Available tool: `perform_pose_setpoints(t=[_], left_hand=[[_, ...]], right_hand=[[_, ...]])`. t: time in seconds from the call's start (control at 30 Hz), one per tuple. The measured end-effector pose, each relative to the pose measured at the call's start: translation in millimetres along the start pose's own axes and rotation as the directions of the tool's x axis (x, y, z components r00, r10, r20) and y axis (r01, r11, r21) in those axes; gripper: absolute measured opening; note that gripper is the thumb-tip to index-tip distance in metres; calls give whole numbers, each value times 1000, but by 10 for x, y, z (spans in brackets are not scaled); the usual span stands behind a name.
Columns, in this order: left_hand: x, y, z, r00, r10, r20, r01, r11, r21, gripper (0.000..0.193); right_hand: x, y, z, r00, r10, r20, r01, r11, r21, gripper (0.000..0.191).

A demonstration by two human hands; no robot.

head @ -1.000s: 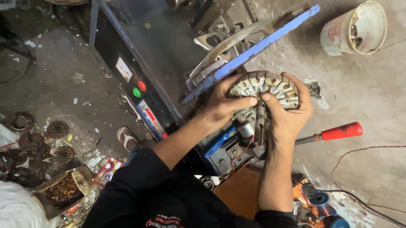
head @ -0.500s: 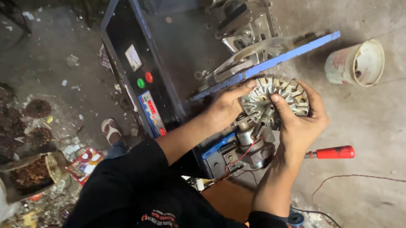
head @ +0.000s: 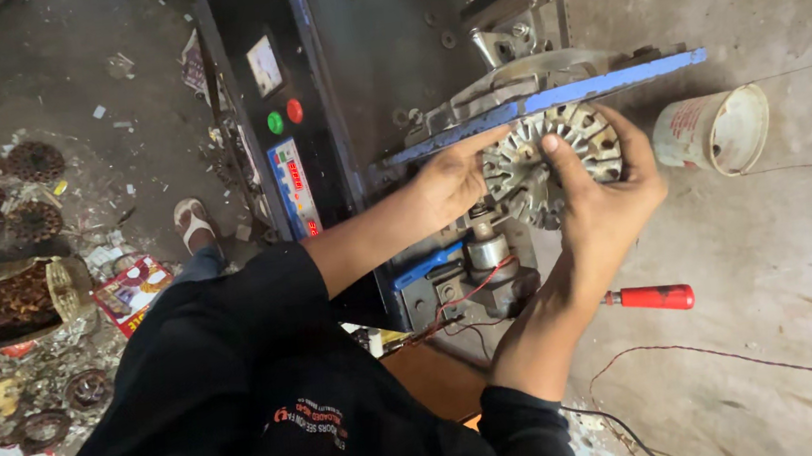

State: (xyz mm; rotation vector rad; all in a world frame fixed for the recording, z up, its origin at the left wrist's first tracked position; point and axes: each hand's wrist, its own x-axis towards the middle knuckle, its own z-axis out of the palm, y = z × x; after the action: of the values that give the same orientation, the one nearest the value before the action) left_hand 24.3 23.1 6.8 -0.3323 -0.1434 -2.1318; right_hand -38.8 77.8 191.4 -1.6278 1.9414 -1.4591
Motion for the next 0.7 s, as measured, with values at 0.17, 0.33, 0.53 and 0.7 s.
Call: perform_pose_setpoints(t=[0.17, 0.33, 0.53, 0.7], left_hand=[[224, -118, -195, 937, -188, -296, 154, 979, -134, 30], [311, -192, -183, 962, -104, -254, 63, 984, -166, 26], [315, -236, -240, 971, -45, -236, -1, 981, -194, 25], [364, -274, -322, 963, -18, -268, -29, 985, -169, 24]], right_hand=[[48, -72, 42, 1000, 11, 13, -11, 1000, -7, 43], [73, -94, 36, 1000, -29, 3, 29, 1000, -1, 42], [112, -65, 61, 1000, 2, 3, -2, 1000, -30, 43], [161, -121, 59, 997, -67, 35, 72, 983, -166, 46]])
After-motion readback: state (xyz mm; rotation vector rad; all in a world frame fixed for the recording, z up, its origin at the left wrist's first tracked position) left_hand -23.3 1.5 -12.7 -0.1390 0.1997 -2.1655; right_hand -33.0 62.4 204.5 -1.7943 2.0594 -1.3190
